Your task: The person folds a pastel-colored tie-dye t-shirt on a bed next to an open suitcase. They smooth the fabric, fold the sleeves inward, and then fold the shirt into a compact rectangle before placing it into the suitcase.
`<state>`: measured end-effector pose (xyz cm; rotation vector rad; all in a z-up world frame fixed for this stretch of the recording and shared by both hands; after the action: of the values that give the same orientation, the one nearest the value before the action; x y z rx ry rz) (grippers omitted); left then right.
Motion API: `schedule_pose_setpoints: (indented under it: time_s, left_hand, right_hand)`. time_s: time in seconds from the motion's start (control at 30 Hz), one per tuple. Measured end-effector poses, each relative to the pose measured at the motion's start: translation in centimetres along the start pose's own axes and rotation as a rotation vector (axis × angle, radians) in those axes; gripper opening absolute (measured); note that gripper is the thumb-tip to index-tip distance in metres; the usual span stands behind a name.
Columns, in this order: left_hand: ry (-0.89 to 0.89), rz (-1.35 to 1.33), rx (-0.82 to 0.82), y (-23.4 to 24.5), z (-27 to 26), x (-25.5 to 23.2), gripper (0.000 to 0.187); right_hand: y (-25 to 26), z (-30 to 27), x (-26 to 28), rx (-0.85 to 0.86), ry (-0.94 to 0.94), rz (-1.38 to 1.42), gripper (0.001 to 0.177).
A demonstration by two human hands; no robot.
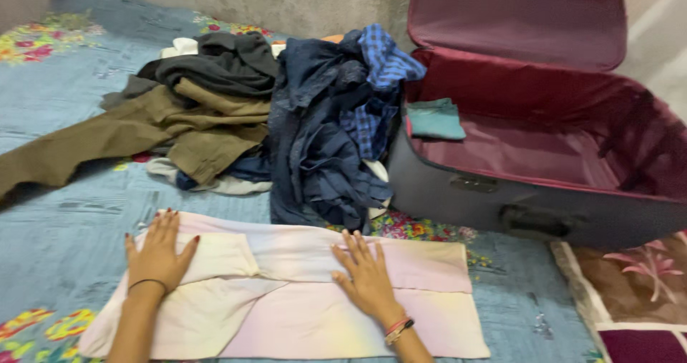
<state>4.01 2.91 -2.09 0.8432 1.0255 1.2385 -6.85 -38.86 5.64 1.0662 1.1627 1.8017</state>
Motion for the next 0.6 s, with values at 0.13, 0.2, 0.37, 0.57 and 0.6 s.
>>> schedule_pose_setpoints:
  time_s: [0.13,0.2,0.37,0.57,0.6]
  left_hand:
    - [-0.055,-0.058,-0.173,3.4,-1.3,-1.2,0.073]
    - [-0.075,-0.027,-0.255,5.1,-2.0,-2.0,0.062]
    - [-0.022,0.057,-0.201,4.6,-2.0,-1.7,0.039]
    - [-0.017,0.070,-0.174,3.7,-1.6,-1.3,0.041]
    - [-0.017,0.070,-0.161,3.8,-1.6,-1.4,0.042]
  right_hand:
    - [1.8,-1.5,0.1,-0.250,0.013,0.054,0.047]
    - [2.3,-2.5,-0.5,-0.324,-0.015,0.091,0.031]
    - [2.7,-3.3,-0.8,-0.302,0.014,0.165,0.009]
    - [4.5,-5.2,-1.0,-0.262,-0.077,0.230,0.030]
    - [4.4,-5.5,-1.2,-0.242,-0.109,0.230,0.032]
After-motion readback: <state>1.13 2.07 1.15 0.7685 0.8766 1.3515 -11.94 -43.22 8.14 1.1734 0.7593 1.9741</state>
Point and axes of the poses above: each hand's wrist, its own z-axis towards the middle knuckle, its own y-axis out of the back of the hand, x = y × z, the point moved 8 cm from there along z, towards the middle knuckle, and after that the axes turned 1 degree about z, right-handed, at the moved point
